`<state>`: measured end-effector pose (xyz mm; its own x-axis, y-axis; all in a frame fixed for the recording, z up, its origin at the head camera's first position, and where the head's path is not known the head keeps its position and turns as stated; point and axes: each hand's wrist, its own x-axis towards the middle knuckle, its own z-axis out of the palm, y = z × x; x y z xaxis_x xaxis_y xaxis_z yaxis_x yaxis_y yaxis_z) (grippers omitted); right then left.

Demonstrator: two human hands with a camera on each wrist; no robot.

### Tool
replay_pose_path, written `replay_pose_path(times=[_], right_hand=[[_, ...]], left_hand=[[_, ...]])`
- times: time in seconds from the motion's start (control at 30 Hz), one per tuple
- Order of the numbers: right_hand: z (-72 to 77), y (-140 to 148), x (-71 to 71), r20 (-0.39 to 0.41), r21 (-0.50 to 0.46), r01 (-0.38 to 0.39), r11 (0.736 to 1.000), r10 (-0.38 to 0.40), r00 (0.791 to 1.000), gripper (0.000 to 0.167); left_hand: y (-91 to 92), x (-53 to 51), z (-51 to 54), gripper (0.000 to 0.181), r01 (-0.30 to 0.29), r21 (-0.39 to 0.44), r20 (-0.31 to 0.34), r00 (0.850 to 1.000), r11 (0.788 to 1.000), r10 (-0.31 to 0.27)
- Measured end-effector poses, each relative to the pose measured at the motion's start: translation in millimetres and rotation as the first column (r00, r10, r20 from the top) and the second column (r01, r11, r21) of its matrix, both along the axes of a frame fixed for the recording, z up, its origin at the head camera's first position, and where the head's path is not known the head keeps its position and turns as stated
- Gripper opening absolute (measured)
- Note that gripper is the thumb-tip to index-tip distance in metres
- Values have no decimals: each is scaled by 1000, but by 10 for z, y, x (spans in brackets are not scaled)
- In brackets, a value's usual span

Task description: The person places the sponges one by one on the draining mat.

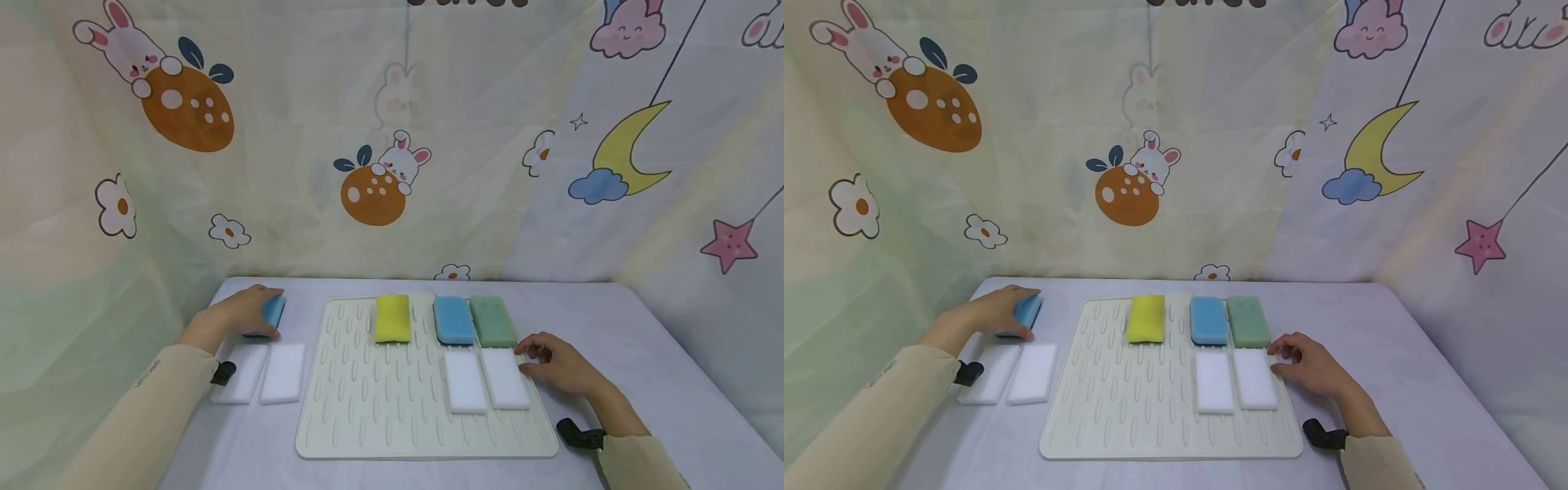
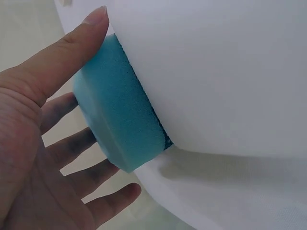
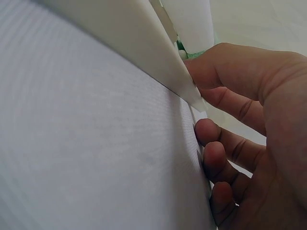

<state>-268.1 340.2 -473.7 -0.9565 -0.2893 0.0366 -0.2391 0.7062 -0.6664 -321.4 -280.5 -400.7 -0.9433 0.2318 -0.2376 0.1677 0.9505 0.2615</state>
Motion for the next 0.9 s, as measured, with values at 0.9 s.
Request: replay_pose_path(times=[0.9], right_hand=[[20, -15, 15, -11, 7, -3, 1000, 3, 1000, 24]], left_hand=[[89, -8, 82, 98, 14, -34, -53, 998, 999, -16]])
